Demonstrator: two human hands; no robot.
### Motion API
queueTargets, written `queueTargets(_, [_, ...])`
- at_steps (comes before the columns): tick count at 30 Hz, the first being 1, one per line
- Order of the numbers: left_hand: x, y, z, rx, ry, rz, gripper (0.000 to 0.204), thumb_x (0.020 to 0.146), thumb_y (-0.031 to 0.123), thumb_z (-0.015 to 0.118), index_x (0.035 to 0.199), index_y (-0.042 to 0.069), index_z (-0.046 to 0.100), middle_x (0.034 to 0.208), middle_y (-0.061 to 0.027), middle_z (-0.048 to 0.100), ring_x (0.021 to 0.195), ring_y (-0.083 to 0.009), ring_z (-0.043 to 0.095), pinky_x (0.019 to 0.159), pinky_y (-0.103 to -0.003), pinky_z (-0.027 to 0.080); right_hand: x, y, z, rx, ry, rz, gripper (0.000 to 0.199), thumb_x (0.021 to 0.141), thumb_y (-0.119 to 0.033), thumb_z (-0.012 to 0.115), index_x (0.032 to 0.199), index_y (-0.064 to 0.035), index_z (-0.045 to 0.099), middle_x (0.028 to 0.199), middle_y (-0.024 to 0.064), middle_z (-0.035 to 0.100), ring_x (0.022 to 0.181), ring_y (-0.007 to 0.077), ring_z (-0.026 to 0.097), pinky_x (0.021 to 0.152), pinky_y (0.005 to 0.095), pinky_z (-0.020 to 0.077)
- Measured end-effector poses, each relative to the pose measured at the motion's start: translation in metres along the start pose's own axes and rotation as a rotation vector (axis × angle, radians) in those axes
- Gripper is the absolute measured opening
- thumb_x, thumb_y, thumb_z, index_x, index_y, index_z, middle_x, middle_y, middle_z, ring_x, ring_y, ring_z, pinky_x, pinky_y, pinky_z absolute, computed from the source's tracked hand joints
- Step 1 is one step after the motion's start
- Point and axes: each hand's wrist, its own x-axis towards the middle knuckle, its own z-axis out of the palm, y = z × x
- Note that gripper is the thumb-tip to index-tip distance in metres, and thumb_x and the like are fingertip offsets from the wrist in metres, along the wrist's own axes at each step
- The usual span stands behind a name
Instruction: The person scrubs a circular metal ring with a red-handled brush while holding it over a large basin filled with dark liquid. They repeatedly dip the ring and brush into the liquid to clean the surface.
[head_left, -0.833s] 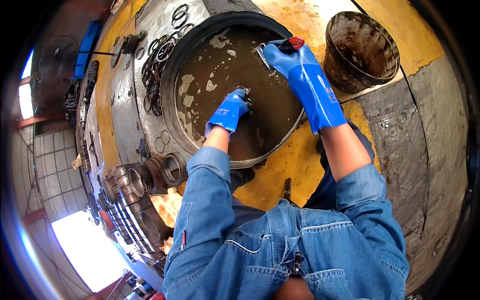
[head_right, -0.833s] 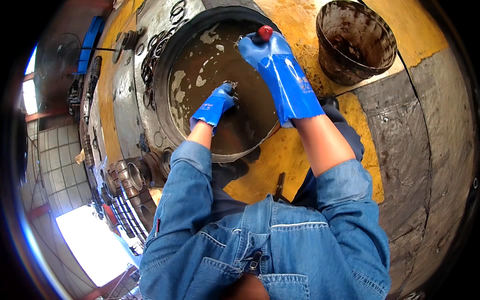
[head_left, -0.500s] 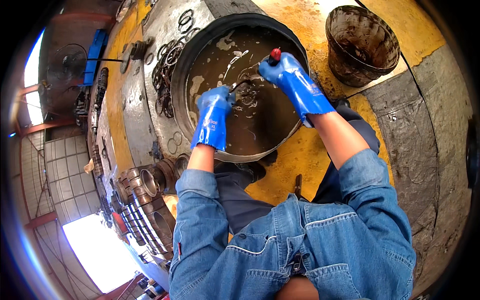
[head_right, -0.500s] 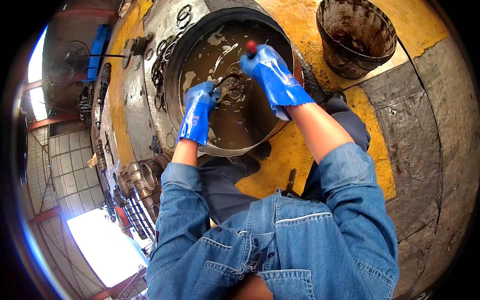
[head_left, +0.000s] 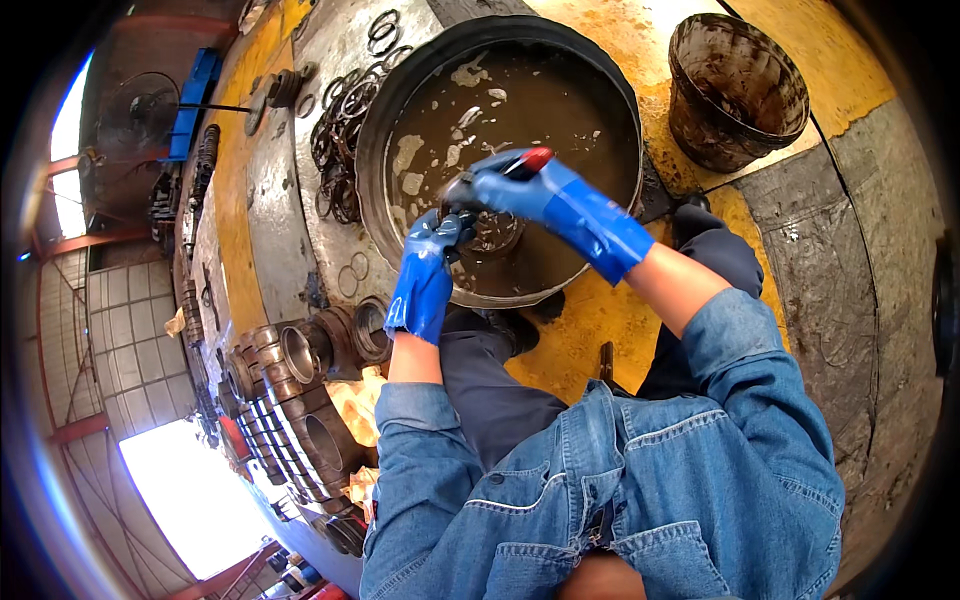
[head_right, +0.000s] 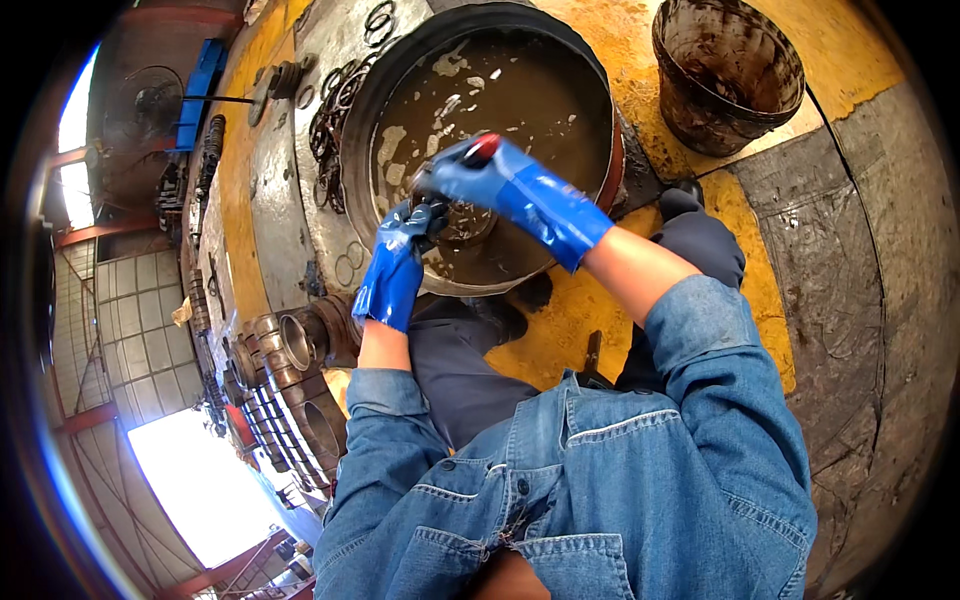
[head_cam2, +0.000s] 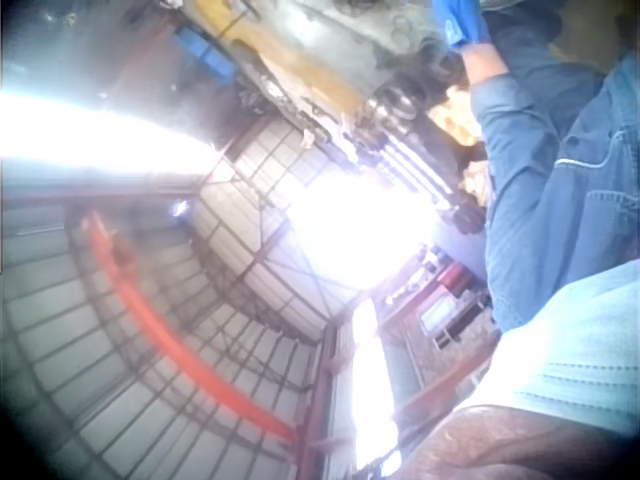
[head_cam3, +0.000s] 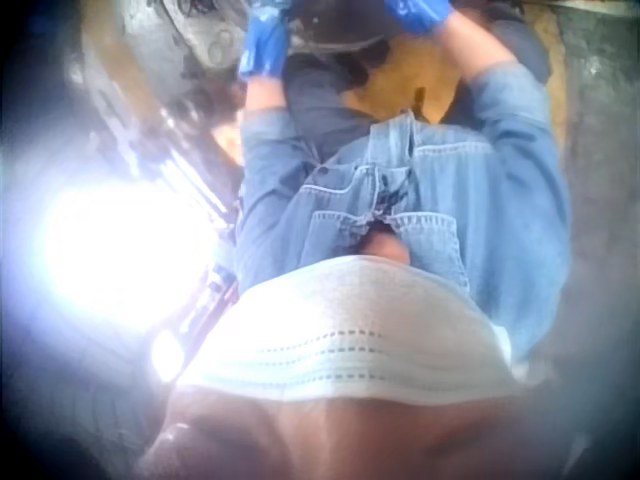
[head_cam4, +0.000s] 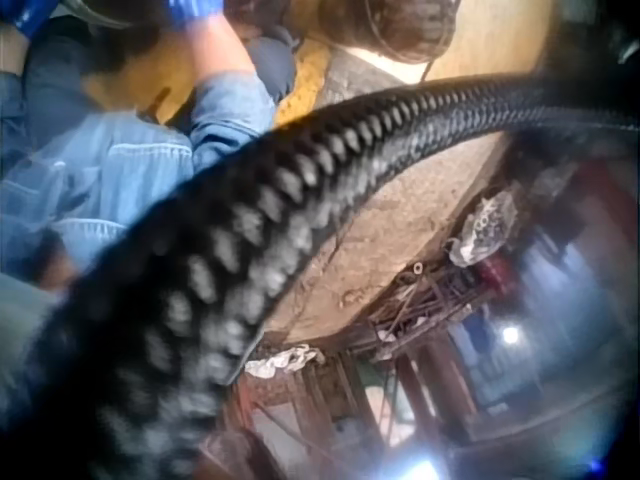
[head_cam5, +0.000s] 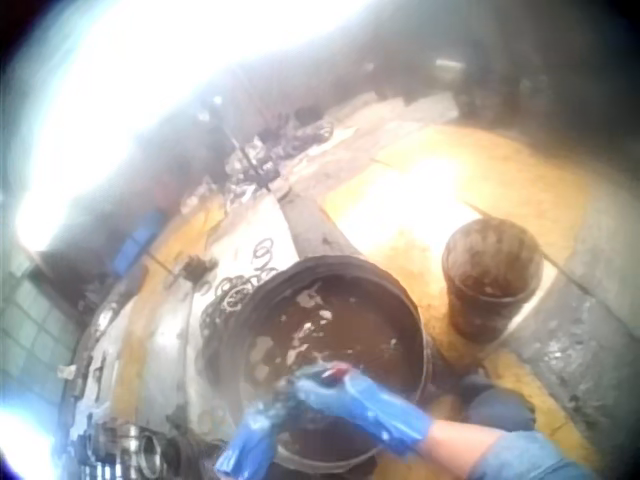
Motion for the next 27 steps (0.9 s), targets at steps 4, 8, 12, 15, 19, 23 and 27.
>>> queueTargets(4, [0.022, -0.034, -0.001, 0.005, -0.018, 0.110, 0.030, 0.094, 0.005, 0.076, 0.123, 0.000, 0.072, 0.103, -0.0073, 0.078, 0.085, -0.0152, 0.072, 0.074, -0.031, 0.057, 0.006, 0.035, 0.024, -0.388, 0.027, -0.184, 0.028, 0.095, -0.036, 0.072, 0.109, -0.0128, 0.081, 0.102, 0.0111, 0.080, 0.094, 0.0265, 0.077, 0.086, 0.0382, 0.0601])
queueTargets(8, [0.020, -0.048, 0.007, 0.021, -0.020, 0.044, 0.033, 0.099, 0.011, 0.073, 0.128, -0.004, 0.068, 0.106, -0.0106, 0.078, 0.089, -0.0166, 0.073, 0.077, -0.029, 0.058, 0.020, 0.030, -0.005, -0.292, 0.065, 0.264, 0.028, 0.098, -0.036, 0.068, 0.106, -0.0142, 0.083, 0.090, 0.0089, 0.080, 0.083, 0.0213, 0.075, 0.080, 0.0351, 0.0588])
queueTargets(12, [0.013, -0.025, 0.023, -0.073, -0.046, 0.056, 0.038, 0.102, 0.014, 0.071, 0.132, -0.008, 0.063, 0.113, -0.0144, 0.077, 0.091, -0.0173, 0.073, 0.081, -0.028, 0.059, 0.025, 0.062, -0.034, -0.220, 0.331, 0.523, 0.036, 0.091, -0.037, 0.071, 0.099, -0.0032, 0.079, 0.091, 0.0165, 0.079, 0.087, 0.0238, 0.076, 0.080, 0.0369, 0.0580])
queueTargets(15, [0.022, -0.030, 0.018, -0.037, 0.005, 0.062, 0.036, 0.101, 0.014, 0.073, 0.129, -0.008, 0.065, 0.108, -0.0142, 0.077, 0.091, -0.0180, 0.073, 0.083, -0.029, 0.060, 0.025, 0.066, -0.035, -0.511, 0.375, 0.627, 0.036, 0.090, -0.036, 0.068, 0.097, -0.0010, 0.077, 0.091, 0.0199, 0.077, 0.087, 0.0286, 0.077, 0.082, 0.0398, 0.0577])
queueTargets(19, [0.027, -0.032, 0.019, -0.004, 0.043, 0.089, 0.031, 0.099, 0.014, 0.076, 0.123, -0.004, 0.070, 0.102, -0.0090, 0.077, 0.091, -0.0141, 0.071, 0.083, -0.027, 0.056, 0.024, 0.044, -0.040, -0.398, 0.391, 0.515, 0.036, 0.089, -0.035, 0.067, 0.095, -0.0004, 0.077, 0.087, 0.0189, 0.076, 0.083, 0.0262, 0.075, 0.080, 0.0382, 0.0566])
queueTargets(23, [0.024, -0.019, 0.029, 0.236, 0.068, 0.142, 0.026, 0.099, 0.015, 0.076, 0.119, -0.002, 0.073, 0.102, -0.0050, 0.076, 0.088, -0.0109, 0.067, 0.082, -0.028, 0.053, 0.020, -0.002, -0.032, -0.046, 0.210, 0.243, 0.033, 0.094, -0.038, 0.074, 0.102, -0.0063, 0.080, 0.088, 0.0060, 0.075, 0.082, 0.0117, 0.067, 0.078, 0.0306, 0.0532])
queueTargets(27, [0.034, -0.043, 0.023, 0.445, 0.117, 0.331, 0.035, 0.093, 0.014, 0.080, 0.124, 0.000, 0.072, 0.101, -0.0062, 0.075, 0.088, -0.0135, 0.066, 0.081, -0.031, 0.054, 0.021, -0.020, -0.002, -0.352, 0.115, 0.338, 0.041, 0.091, -0.042, 0.078, 0.107, -0.0045, 0.080, 0.094, 0.0087, 0.078, 0.086, 0.0168, 0.071, 0.081, 0.0319, 0.0559])
